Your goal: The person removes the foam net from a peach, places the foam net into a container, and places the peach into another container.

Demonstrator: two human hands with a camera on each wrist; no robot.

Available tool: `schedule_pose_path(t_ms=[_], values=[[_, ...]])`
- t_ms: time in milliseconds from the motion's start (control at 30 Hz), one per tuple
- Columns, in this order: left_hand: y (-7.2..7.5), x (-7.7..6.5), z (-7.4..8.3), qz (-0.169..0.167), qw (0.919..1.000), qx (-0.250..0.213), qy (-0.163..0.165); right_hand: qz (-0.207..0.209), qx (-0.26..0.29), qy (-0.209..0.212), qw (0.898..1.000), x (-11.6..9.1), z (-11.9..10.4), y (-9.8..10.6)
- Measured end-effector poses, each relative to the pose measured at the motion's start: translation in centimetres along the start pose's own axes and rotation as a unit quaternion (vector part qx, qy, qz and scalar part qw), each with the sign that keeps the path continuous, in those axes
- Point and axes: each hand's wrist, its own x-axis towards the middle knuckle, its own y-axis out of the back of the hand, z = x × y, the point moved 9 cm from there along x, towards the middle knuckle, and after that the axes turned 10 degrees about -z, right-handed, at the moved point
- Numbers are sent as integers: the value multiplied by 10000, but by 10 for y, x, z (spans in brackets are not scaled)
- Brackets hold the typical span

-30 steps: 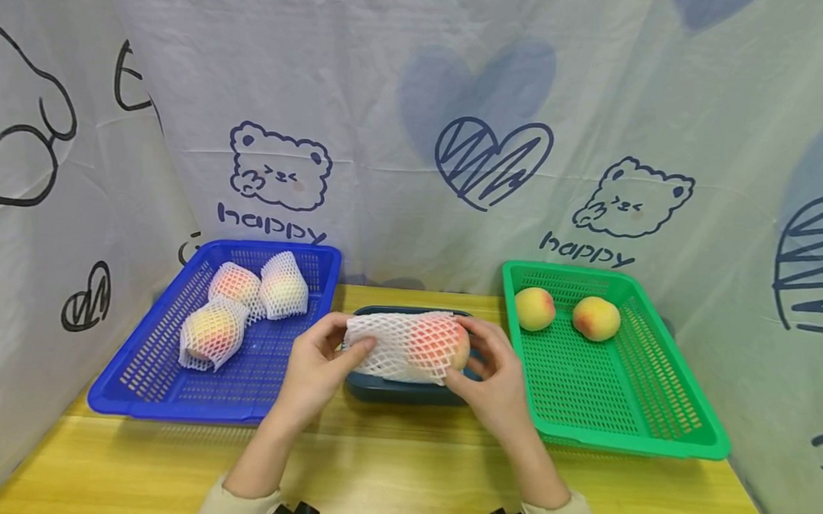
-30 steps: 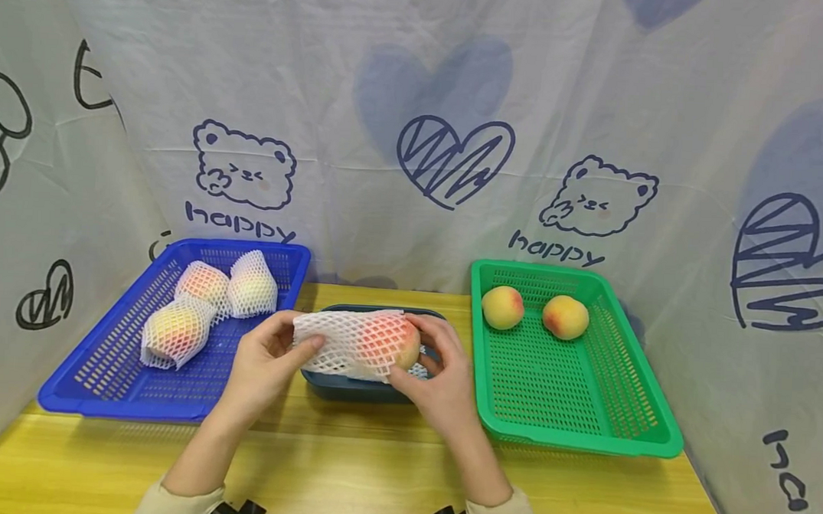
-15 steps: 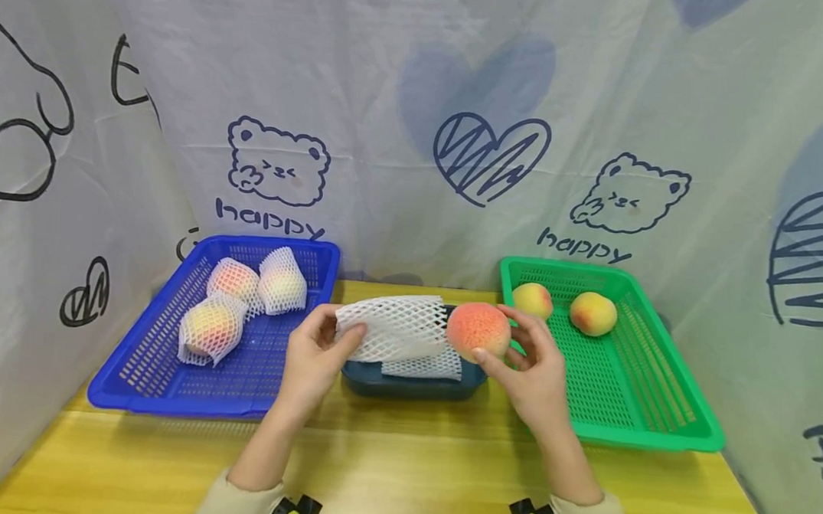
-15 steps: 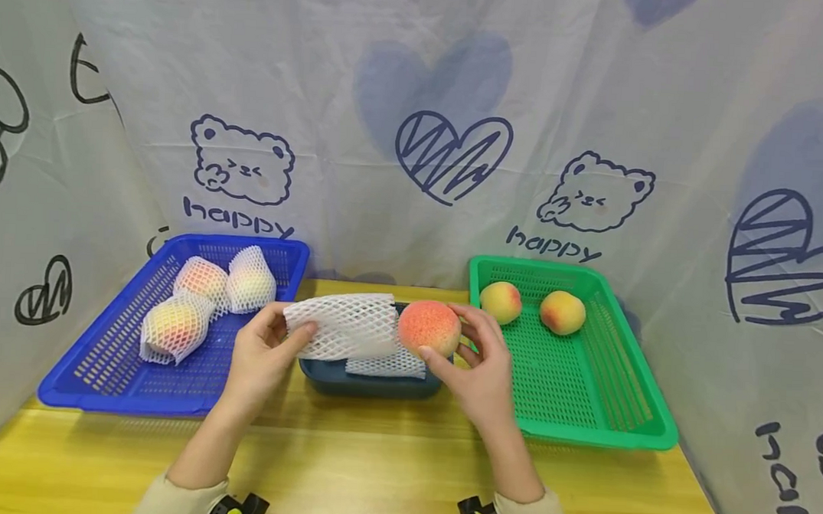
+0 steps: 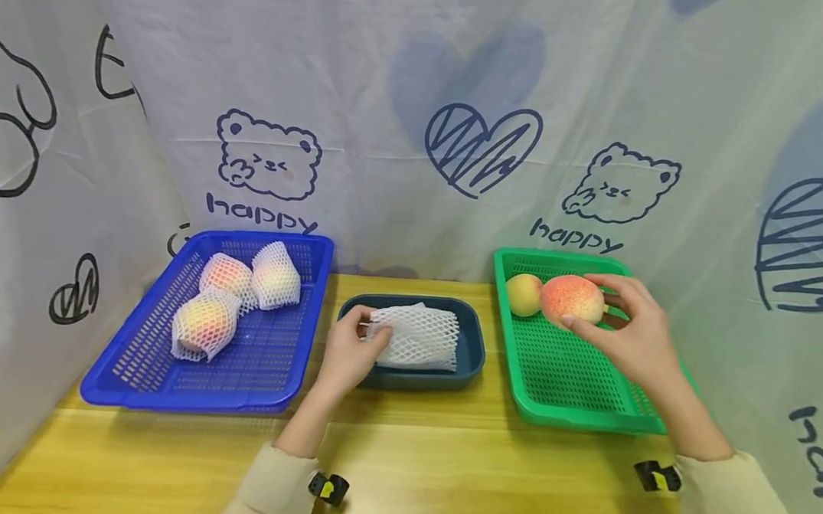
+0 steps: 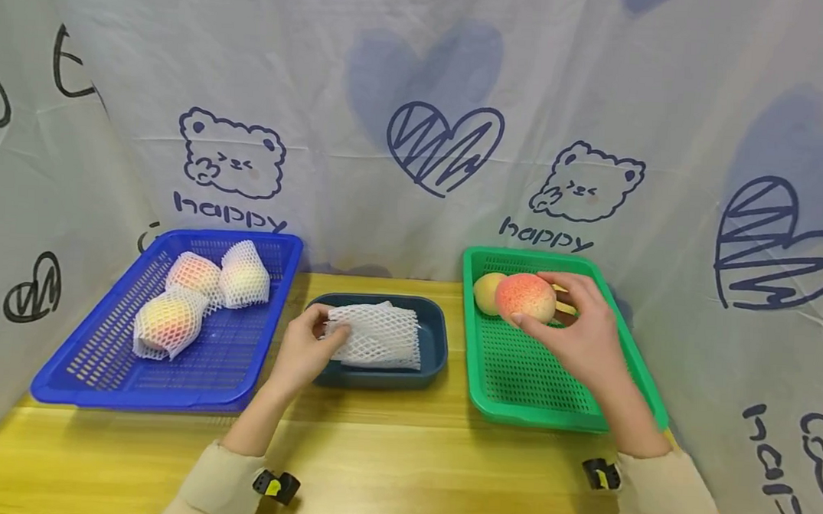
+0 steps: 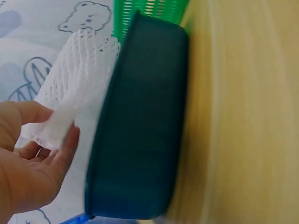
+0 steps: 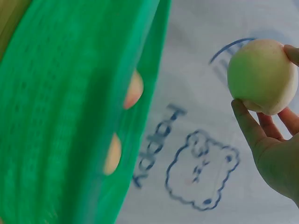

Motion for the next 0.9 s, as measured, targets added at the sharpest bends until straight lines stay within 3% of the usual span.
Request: schedule_pose_path(t_ms=[100,200,433,700,900], values=[[-2,6,-6,-92,9972,737,58,-436,-343,-237,9982,16,19,6],[-4,11,-11,-272,9886,1477,84,-862,-595,-525,9931,31,37,7],[-14,15,-24,-724,9519,2975,123,-1953,-387,-1034,9745,61,75,-14],[-32,15,-31,-1279,9137,3856,6,-2979,-309,-1190,9466,74,108,-53],[-43,12,-37,-1656,8947,4148,55,-3408,-382,-1041,9336,78,126,-76]])
